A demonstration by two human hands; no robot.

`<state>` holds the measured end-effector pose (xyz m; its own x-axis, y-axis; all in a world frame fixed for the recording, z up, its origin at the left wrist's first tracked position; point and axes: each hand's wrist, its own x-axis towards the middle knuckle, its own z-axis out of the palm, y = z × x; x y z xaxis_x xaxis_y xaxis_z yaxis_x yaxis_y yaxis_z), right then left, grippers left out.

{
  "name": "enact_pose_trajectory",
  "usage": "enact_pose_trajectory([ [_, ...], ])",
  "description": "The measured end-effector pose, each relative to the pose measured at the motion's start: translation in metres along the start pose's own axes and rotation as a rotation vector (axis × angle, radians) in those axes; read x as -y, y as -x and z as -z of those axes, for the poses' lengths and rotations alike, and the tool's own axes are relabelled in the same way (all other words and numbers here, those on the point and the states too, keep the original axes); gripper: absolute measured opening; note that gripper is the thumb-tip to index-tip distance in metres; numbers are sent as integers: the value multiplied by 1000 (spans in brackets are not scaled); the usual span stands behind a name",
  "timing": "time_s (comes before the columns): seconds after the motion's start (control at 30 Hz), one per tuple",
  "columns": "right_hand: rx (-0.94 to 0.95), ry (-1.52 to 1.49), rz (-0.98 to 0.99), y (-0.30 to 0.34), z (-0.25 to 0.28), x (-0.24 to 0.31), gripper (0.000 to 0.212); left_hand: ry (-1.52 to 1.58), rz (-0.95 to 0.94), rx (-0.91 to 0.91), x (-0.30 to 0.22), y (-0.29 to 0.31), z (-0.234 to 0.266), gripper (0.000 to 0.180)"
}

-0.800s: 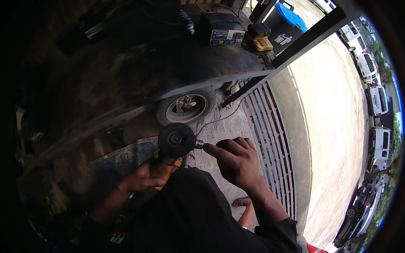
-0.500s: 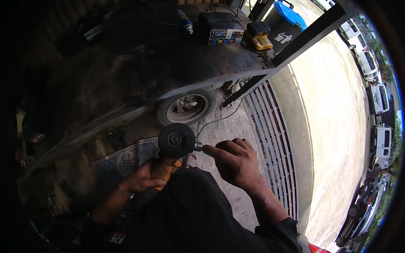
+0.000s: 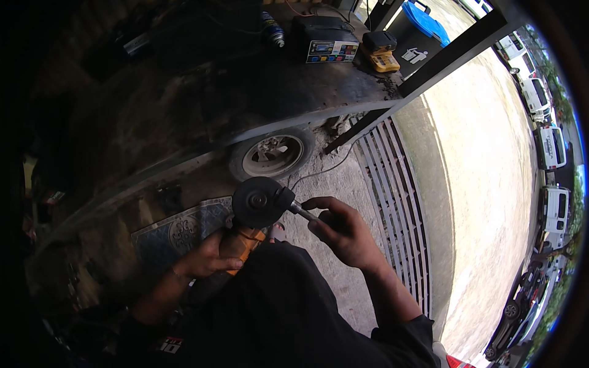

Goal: The person uses a digital caliper to measure a cylindrical metal part, then places the part on a workbench and retrieves a wrench from a tool drawer. The person handles the metal part and caliper throughout, moving between the workbench and a tool cabinet.

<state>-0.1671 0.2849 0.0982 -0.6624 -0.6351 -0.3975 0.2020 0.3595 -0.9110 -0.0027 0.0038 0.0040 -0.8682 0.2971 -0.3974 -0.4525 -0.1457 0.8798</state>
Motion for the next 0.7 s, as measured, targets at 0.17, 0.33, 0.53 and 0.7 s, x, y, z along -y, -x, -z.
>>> enact_pose_trajectory([
  [0.17, 80, -491, -142, -1, 1, -7, 34, 0, -8, -7, -4, 2, 0, 75],
  [0.33, 123, -823, -205, -4, 0, -18, 34, -13, 5, -11, -4, 1, 0, 74],
  [0.53, 82, -658, -229, -4, -2, -16, 34, 1, -2, -6, 1, -1, 4, 74],
  [0.7, -14, -281, -149, -2, -13, -8, 32, 17, -12, 12, 8, -3, 6, 77],
])
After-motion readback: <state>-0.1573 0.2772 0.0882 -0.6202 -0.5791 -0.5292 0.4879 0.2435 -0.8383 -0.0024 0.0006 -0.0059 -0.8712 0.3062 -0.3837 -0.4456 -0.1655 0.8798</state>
